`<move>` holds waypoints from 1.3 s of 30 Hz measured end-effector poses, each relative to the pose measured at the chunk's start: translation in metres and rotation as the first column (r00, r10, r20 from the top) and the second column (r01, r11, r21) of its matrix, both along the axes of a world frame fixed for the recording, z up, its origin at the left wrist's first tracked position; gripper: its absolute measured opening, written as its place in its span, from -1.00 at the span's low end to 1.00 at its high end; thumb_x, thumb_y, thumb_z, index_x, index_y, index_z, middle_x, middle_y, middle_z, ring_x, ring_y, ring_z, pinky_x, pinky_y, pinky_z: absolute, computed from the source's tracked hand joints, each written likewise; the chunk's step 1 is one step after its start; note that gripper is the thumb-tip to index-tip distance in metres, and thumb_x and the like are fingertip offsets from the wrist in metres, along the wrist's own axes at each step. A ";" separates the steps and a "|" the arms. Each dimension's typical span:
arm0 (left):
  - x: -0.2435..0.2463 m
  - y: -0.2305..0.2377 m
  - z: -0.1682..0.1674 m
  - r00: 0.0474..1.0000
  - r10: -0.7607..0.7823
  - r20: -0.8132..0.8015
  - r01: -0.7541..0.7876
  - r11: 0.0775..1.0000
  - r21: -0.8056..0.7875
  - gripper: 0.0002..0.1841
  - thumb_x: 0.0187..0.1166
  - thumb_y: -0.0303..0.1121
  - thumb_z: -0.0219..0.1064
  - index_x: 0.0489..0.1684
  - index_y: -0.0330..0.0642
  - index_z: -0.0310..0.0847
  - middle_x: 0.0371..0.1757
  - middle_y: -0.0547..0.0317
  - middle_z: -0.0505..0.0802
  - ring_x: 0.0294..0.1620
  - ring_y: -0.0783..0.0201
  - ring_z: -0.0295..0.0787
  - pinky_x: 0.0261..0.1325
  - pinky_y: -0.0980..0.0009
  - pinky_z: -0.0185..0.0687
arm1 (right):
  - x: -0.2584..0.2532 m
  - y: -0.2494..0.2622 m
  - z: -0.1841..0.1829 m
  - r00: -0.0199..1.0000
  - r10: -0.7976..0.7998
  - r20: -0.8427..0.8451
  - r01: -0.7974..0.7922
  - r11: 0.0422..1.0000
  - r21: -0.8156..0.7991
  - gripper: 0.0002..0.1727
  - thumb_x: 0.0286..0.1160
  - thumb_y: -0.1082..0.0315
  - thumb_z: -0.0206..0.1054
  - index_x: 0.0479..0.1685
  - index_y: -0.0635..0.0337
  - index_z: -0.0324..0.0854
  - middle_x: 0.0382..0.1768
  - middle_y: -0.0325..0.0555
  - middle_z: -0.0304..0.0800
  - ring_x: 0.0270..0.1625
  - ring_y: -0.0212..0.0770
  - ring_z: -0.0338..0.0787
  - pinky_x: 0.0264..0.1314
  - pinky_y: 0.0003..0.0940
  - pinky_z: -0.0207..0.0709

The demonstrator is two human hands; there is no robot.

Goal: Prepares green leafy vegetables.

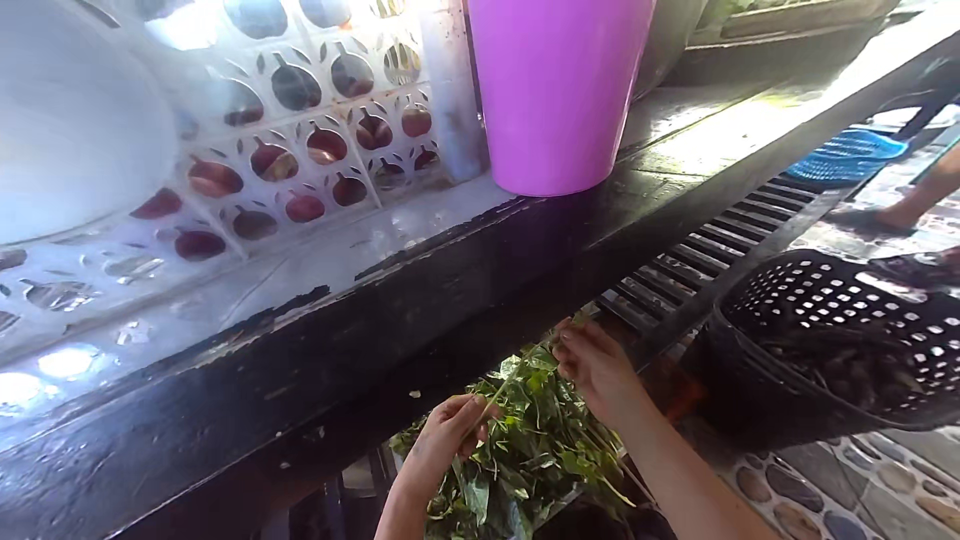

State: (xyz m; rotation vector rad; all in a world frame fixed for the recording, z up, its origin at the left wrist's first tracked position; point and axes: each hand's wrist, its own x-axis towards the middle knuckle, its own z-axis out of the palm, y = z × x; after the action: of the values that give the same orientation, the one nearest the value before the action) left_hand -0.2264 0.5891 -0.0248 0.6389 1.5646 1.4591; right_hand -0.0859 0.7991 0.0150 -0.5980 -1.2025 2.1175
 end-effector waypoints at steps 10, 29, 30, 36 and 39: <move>-0.005 -0.004 -0.002 0.972 0.162 -0.167 -0.145 0.983 0.110 -0.73 0.70 -0.23 0.28 -0.11 -0.19 0.88 -0.55 0.32 0.73 -0.70 0.59 0.35 -0.64 0.66 0.21 | 0.010 0.009 -0.006 0.968 -0.082 0.237 -0.098 0.745 0.660 -0.87 0.44 0.49 0.43 -0.11 0.12 0.78 -0.20 -0.21 0.89 -0.31 -0.28 0.83 -0.24 -0.33 0.77; -0.001 -0.002 -0.002 0.978 0.005 -0.208 -0.001 1.000 0.018 -0.73 0.71 -0.18 0.31 -0.13 -0.12 0.90 -0.45 0.32 0.83 -0.60 0.57 0.49 -0.53 0.63 0.32 | -0.001 -0.001 -0.036 0.962 -0.068 0.264 -0.223 0.363 0.905 -0.79 0.62 0.27 0.24 -0.02 0.06 0.78 0.04 -0.23 0.85 0.05 -0.28 0.85 0.05 -0.17 0.80; 0.000 -0.003 -0.001 0.979 0.005 -0.202 -0.002 1.000 0.015 -0.73 0.70 -0.19 0.31 -0.13 -0.12 0.90 -0.45 0.33 0.83 -0.61 0.58 0.47 -0.54 0.64 0.30 | -0.002 -0.008 -0.042 0.957 -0.109 0.269 -0.234 0.259 0.937 -0.78 0.62 0.22 0.25 -0.05 0.02 0.79 -0.01 -0.23 0.87 0.01 -0.27 0.86 0.00 -0.16 0.79; -0.001 -0.004 0.001 0.985 0.027 -0.169 -0.027 1.000 0.003 -0.74 0.70 -0.20 0.32 -0.16 -0.15 0.90 -0.49 0.31 0.81 -0.66 0.59 0.43 -0.61 0.65 0.24 | -0.007 -0.021 -0.043 0.935 -0.337 -0.107 0.143 0.083 0.986 -0.84 0.46 0.18 0.28 -0.26 -0.04 0.75 0.10 -0.17 0.69 0.18 -0.17 0.70 0.08 -0.17 0.68; -0.004 -0.006 0.002 0.986 0.030 -0.162 -0.033 0.999 -0.020 -0.73 0.69 -0.19 0.32 -0.18 -0.14 0.90 -0.53 0.33 0.77 -0.68 0.60 0.39 -0.63 0.65 0.20 | -0.006 -0.018 -0.036 0.939 -0.315 -0.135 0.152 0.032 0.988 -0.83 0.56 0.13 0.28 -0.29 -0.05 0.69 0.35 -0.18 0.64 0.51 -0.07 0.54 0.43 -0.02 0.54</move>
State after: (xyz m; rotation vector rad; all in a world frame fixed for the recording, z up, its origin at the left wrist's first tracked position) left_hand -0.2301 0.5829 -0.0230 0.7379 1.7206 1.4406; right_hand -0.0917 0.7814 -0.0211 -0.1808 -2.0751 0.4920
